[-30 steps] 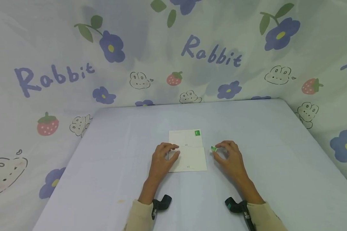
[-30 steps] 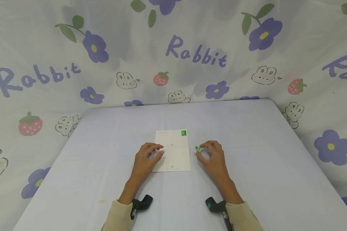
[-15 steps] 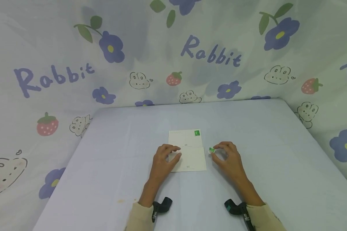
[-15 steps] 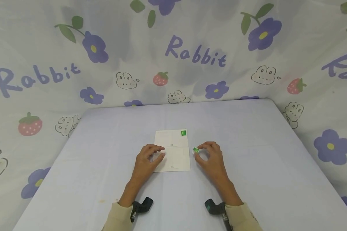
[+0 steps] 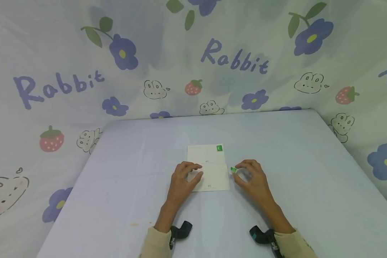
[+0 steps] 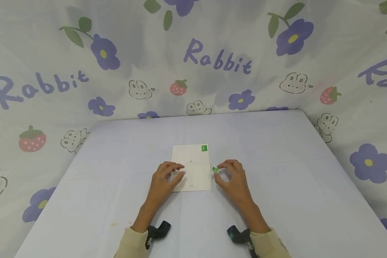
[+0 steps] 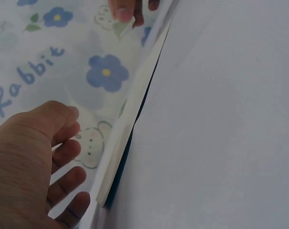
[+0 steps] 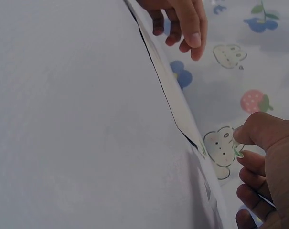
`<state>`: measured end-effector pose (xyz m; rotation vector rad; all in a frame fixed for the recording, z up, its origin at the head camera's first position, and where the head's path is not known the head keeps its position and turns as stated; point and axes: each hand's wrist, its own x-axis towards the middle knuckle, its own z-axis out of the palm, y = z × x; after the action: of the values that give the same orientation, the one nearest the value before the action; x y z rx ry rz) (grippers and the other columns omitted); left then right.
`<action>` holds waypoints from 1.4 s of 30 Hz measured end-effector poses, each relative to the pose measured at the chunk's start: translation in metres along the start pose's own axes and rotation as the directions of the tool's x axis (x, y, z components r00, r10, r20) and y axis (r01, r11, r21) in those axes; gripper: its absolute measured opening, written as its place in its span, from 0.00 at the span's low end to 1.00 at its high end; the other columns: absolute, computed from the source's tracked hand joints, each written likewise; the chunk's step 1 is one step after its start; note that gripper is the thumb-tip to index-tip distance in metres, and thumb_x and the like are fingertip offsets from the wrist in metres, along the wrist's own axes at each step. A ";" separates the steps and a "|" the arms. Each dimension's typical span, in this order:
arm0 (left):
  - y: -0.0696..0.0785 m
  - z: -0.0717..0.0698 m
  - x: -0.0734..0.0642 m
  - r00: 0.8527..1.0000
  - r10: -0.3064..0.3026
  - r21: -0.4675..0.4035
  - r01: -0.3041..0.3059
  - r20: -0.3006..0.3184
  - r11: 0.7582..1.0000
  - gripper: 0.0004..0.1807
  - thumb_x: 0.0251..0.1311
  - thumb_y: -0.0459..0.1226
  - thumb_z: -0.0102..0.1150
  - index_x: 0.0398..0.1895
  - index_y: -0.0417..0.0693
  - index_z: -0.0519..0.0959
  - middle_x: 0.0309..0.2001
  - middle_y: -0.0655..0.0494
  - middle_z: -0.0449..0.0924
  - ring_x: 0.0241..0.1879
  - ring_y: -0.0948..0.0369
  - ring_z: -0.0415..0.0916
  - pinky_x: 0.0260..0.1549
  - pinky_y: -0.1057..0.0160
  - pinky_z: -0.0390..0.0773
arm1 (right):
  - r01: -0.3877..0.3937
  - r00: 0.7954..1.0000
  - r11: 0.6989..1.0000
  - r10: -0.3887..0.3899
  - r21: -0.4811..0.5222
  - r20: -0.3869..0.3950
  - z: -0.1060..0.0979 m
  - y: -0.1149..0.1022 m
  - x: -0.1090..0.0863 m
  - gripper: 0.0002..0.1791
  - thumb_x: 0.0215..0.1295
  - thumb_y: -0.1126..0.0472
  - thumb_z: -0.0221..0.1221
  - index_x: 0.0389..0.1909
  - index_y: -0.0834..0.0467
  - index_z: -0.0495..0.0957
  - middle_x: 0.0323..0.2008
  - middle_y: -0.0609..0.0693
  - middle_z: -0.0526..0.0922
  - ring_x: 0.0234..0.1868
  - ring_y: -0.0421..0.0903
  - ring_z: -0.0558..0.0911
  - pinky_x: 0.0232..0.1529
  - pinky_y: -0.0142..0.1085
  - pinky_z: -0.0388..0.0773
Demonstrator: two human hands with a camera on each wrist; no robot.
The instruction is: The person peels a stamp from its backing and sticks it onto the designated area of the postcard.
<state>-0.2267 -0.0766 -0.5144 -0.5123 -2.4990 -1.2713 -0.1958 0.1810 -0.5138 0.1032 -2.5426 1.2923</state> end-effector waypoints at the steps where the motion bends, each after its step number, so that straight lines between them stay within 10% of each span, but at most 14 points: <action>1: 0.000 0.000 0.000 1.000 0.000 -0.005 0.000 0.001 1.000 0.10 0.59 0.36 0.71 0.44 0.48 0.87 0.42 0.60 0.78 0.46 0.61 0.72 0.42 0.56 0.75 | 0.005 1.000 1.000 -0.005 0.001 -0.002 0.000 0.000 0.000 0.14 0.57 0.64 0.72 0.44 0.58 0.83 0.53 0.53 0.74 0.61 0.54 0.70 0.58 0.56 0.71; 42: 0.018 0.005 -0.013 0.997 0.055 -0.008 -0.055 0.057 0.998 0.10 0.61 0.37 0.70 0.45 0.53 0.86 0.44 0.65 0.77 0.48 0.64 0.71 0.46 0.58 0.76 | 0.106 0.994 0.994 -0.106 0.015 -0.002 0.005 -0.013 -0.010 0.15 0.51 0.66 0.75 0.40 0.56 0.83 0.49 0.50 0.76 0.57 0.52 0.72 0.54 0.54 0.72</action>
<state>-0.2077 -0.0652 -0.5097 -0.6232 -2.5102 -1.2616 -0.1850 0.1683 -0.5090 0.2371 -2.4902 1.2703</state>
